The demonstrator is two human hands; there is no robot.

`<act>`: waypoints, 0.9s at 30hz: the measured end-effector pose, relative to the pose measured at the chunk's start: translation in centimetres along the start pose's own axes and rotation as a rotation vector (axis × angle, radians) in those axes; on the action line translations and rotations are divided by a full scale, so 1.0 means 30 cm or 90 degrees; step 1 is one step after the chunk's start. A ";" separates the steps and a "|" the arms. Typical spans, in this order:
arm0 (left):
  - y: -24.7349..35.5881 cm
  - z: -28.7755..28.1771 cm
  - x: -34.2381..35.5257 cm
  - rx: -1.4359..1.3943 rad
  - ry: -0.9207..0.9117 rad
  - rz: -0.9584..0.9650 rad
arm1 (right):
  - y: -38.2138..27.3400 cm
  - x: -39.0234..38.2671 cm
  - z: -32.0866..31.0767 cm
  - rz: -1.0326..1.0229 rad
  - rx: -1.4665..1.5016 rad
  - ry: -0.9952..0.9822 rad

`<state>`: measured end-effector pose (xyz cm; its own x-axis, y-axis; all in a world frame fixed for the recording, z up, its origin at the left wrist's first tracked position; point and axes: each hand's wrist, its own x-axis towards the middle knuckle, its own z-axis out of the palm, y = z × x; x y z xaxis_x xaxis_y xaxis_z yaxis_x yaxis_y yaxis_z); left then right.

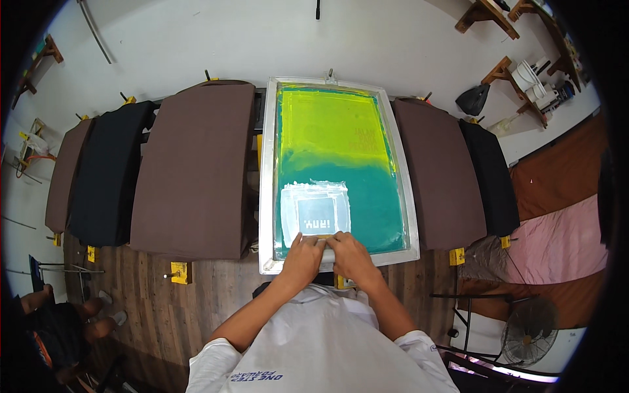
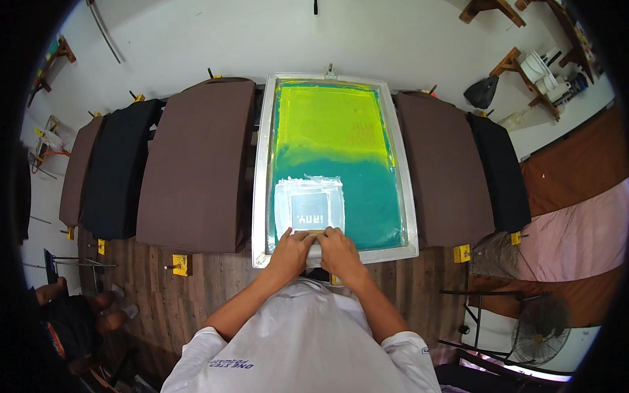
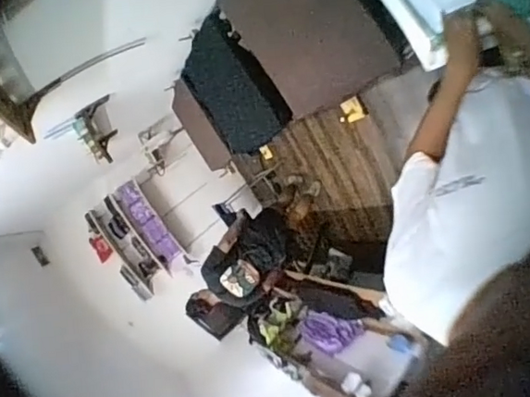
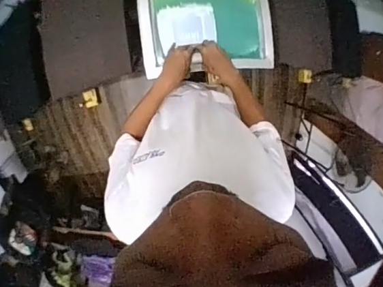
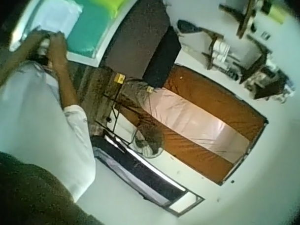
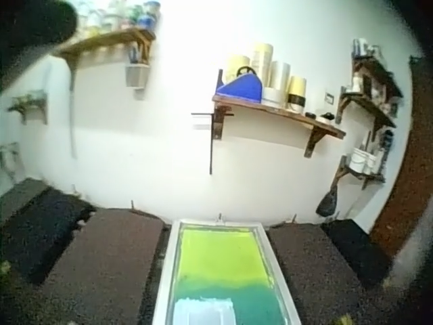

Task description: Spreading white ink onto a screen printing frame using a squeegee.

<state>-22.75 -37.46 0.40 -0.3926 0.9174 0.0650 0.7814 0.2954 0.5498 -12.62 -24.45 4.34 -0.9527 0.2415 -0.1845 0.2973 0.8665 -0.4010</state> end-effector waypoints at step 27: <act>0.008 -0.091 0.085 -0.010 -0.086 0.036 | 0.040 0.065 -0.080 0.009 0.022 -0.048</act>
<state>-24.88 -35.78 2.97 -0.2785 0.9603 -0.0153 0.7920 0.2386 0.5619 -14.27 -21.89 5.63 -0.9414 0.2187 -0.2569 0.3138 0.8473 -0.4284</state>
